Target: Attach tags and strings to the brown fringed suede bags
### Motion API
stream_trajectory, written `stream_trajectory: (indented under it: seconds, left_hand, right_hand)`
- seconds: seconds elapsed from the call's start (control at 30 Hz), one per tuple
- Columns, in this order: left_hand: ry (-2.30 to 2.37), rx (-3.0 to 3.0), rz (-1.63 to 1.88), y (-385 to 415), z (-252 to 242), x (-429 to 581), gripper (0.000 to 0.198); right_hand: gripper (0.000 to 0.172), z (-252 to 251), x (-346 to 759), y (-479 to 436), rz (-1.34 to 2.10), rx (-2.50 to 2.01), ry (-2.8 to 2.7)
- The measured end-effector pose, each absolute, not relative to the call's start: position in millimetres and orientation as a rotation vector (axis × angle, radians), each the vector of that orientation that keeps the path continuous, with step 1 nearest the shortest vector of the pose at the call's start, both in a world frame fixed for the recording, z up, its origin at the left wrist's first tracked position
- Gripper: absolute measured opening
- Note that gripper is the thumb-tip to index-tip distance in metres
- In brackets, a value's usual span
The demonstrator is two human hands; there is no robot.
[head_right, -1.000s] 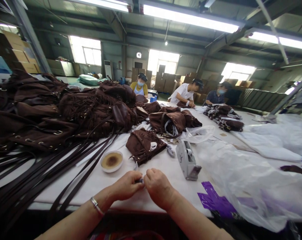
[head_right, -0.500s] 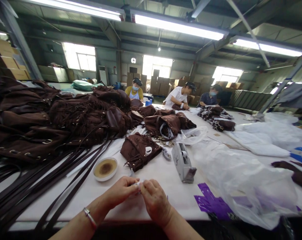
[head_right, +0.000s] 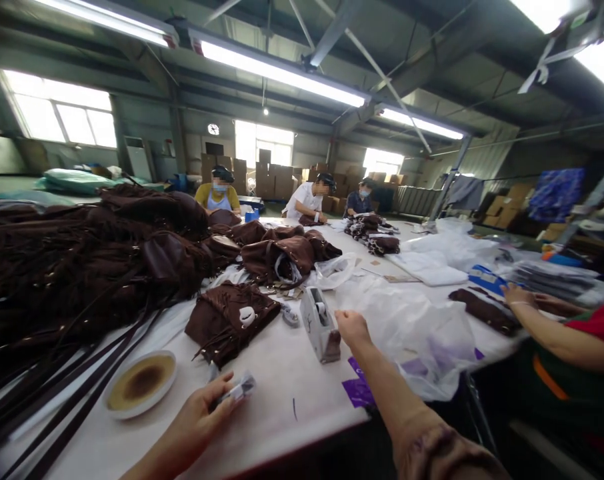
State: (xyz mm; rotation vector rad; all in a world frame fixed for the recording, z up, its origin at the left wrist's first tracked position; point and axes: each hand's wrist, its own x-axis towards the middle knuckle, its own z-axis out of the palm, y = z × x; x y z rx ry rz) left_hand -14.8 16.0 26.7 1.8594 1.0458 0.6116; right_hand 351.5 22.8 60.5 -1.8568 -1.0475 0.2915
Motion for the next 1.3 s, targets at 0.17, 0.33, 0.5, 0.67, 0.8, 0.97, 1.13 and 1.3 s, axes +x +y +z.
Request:
stream_trajectory:
  seconds: [0.17,0.33,0.5,0.67,0.8,0.97,1.13,1.3]
  left_hand:
    - [1.038,1.887,0.613,16,25,-12,0.036]
    - [1.049,1.872,0.631,14,30,-14,0.038]
    - [1.072,1.847,0.626,14,30,-15,0.039]
    - [1.048,1.861,0.602,17,26,-14,0.038]
    - [1.043,1.86,0.617,17,24,-14,0.036]
    - [1.053,1.823,0.691,11,25,-13,0.033]
    - [1.072,1.889,0.793,5,23,-7,0.026]
    - [1.071,2.059,0.965,-1,16,-2,0.019]
  right_hand:
    - [0.022,42,368,32,0.824,-1.906,-0.709]
    - [0.018,42,362,17,0.748,-1.772,-0.808]
    - [0.026,32,360,-14,0.617,-1.703,-0.793]
    - [0.026,17,344,-27,0.834,-1.619,-0.676]
    - [0.02,9,346,-19,0.753,-1.742,-0.73]
    - [0.017,4,327,-31,0.8,-1.863,-0.851]
    - [0.025,30,235,-49,1.132,-1.531,-1.301]
    - [0.032,40,165,-35,1.144,-1.504,-1.287]
